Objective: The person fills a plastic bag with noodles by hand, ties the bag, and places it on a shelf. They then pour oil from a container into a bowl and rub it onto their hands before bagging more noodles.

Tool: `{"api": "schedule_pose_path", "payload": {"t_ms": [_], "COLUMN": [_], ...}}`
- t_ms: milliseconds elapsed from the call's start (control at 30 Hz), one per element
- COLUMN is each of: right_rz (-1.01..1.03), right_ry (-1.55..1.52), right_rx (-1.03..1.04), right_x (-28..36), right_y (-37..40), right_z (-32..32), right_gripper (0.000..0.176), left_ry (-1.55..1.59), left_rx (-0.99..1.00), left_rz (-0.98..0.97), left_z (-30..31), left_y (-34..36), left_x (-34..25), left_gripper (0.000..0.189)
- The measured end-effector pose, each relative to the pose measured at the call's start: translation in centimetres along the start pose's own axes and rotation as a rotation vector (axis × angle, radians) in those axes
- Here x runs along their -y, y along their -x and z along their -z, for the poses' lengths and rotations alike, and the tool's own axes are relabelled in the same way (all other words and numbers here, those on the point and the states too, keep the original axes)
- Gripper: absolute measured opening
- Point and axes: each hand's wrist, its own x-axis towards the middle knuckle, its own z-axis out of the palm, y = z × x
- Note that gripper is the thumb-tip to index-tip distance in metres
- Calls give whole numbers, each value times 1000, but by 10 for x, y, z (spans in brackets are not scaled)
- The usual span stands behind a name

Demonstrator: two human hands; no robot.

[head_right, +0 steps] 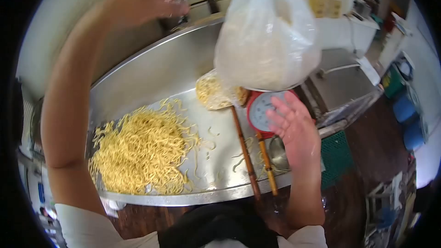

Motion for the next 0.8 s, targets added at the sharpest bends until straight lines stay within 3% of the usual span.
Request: {"api": "schedule_pose_path", "payload": {"t_ms": [33,67,100,133,167,200,233,267,367,467,500,567,667,733,767,800], "right_rz": [-35,-202,-322,-328,-322,-328,-125,101,40,46,35,143,189,203,187,19], "right_ry": [-11,211,446,630,814,803,1034,1249,1328,1375,1392,1447,1605,1736,1756,1781], "right_rx": [28,144,241,315,395,439,605,761,940,1058,1070,1156,1212,1186,1200,1166], "right_x": [-24,-65,-92,-120,-145,-163,-180,-198,-249,-292,-304,-334,-393,-436,-461,-483], "right_y": [0,-3,0,7,14,18,22,26,31,26,23,14,-7,-23,-27,-32], "right_z": [-2,-14,-20,-31,-41,-49,-57,-65,-83,-111,-124,-154,-190,-205,-218,-232], "right_gripper": [63,63,63,63,63,63,63,62,60,60,60,61,66,67,67,66], "left_ry": [208,405,501,500,497,462,516,448,265,84,104,165,290,32,148,295], "left_rx": [94,190,231,424,363,491,413,422,280,255,254,442,1021,1215,1065,927], "left_rz": [70,184,434,630,681,962,1061,1035,1147,1196,1207,1277,1190,669,874,1105], "left_z": [-23,-50,-70,-85,-154,-175,-223,-256,-318,-332,-342,-364,-441,-499,-500,-513], "left_y": [45,110,154,190,253,292,355,406,518,554,562,581,630,652,660,667], "left_x": [15,31,24,22,41,22,10,-11,-91,-102,-90,-39,70,149,186,224], "left_gripper": [51,51,54,66,69,72,72,72,77,75,75,71,58,45,33,40]}}
